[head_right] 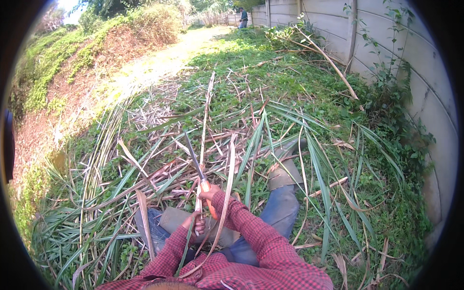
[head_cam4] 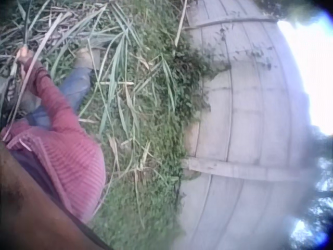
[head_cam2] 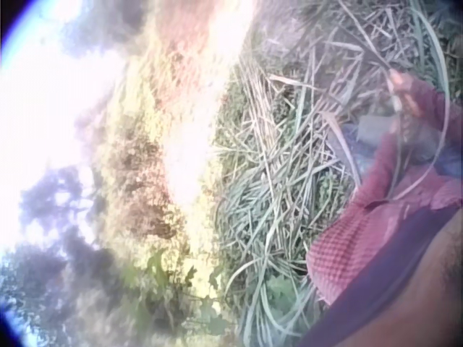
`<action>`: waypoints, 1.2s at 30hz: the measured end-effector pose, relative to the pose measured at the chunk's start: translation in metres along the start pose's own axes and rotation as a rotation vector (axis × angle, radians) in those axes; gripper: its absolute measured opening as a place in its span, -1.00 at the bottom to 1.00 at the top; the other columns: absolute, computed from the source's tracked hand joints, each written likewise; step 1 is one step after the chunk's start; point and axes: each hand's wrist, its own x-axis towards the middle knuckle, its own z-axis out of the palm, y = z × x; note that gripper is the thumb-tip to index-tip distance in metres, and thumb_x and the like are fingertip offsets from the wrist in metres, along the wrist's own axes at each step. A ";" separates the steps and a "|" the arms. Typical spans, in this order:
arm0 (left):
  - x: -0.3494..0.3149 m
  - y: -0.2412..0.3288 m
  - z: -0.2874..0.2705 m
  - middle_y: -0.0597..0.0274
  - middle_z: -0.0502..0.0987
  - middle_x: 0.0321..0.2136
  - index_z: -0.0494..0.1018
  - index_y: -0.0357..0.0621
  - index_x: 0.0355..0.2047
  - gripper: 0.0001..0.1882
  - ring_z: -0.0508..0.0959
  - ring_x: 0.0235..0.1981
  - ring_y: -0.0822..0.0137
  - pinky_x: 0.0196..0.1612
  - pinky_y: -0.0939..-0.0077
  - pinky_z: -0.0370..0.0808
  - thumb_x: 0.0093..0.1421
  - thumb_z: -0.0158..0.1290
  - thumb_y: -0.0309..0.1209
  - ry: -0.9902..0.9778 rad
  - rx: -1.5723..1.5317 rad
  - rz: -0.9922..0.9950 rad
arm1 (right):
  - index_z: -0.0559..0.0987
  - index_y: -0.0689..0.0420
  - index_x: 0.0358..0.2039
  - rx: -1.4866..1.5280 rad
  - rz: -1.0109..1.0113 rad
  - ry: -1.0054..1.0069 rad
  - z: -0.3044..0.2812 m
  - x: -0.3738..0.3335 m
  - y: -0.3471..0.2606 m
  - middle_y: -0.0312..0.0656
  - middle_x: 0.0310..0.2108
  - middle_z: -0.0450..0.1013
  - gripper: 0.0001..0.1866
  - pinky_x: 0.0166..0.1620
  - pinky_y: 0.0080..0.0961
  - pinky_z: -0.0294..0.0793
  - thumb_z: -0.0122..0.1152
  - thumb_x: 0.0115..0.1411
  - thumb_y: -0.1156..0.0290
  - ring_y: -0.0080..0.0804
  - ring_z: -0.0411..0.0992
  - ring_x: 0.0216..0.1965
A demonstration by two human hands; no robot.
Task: The person sits on the ground and uses a knife to strip the outer layers of long, green plant stalks. They hold the stalks with one hand and scrape the blade along the length to remove the fibrous exterior, discarding the waste onto the surrounding grass.
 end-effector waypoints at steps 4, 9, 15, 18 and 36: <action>-0.005 -0.002 -0.007 0.51 0.07 -0.84 0.34 -0.16 -0.27 -0.56 0.07 -0.88 0.55 -0.75 0.59 0.11 0.24 -0.26 -0.01 -0.247 -0.280 0.087 | 0.45 0.25 -0.32 0.166 0.001 -0.090 -0.003 0.003 0.003 -0.10 -0.45 0.48 -0.65 -0.35 -0.39 0.58 0.29 -0.19 0.54 -0.31 0.50 -0.45; -0.014 0.002 -0.013 0.53 0.04 -0.88 0.34 -0.21 -0.18 -0.45 0.06 -0.91 0.54 -0.78 0.60 0.13 0.26 -0.37 0.04 -0.277 -0.389 0.067 | 0.50 0.22 -0.35 -0.012 -0.050 -0.035 0.003 0.008 0.006 -0.17 -0.47 0.47 -0.66 -0.35 -0.46 0.50 0.26 -0.24 0.47 -0.36 0.47 -0.45; -0.016 0.004 -0.012 0.54 0.06 -0.87 0.28 -0.20 -0.02 -0.46 0.08 -0.89 0.56 -0.76 0.60 0.14 0.26 -0.34 0.00 -0.463 -0.412 -0.031 | 0.50 0.20 -0.33 -0.149 -0.153 0.078 -0.006 0.061 0.057 -0.19 -0.44 0.46 -0.61 -0.29 -0.47 0.44 0.28 -0.26 0.38 -0.36 0.44 -0.42; -0.028 0.006 -0.010 0.53 0.07 -0.86 0.29 -0.15 -0.03 -0.53 0.11 -0.87 0.57 -0.75 0.63 0.13 0.26 -0.30 -0.05 -0.349 -0.401 -0.048 | 0.51 0.18 -0.30 -0.216 -0.079 0.124 0.008 0.042 0.040 -0.19 -0.41 0.48 -0.57 -0.24 -0.50 0.42 0.29 -0.28 0.38 -0.37 0.44 -0.36; -0.119 0.053 -0.111 0.39 0.27 -0.73 0.23 -0.01 -0.35 -0.81 0.23 -0.84 0.52 -0.84 0.66 0.10 0.24 -0.17 -0.19 0.658 0.454 0.285 | 0.47 0.20 -0.20 -0.600 -0.062 0.993 -0.193 0.032 -0.045 -0.12 -0.36 0.50 -0.41 -0.20 -0.41 0.45 0.42 -0.22 0.14 -0.24 0.47 -0.30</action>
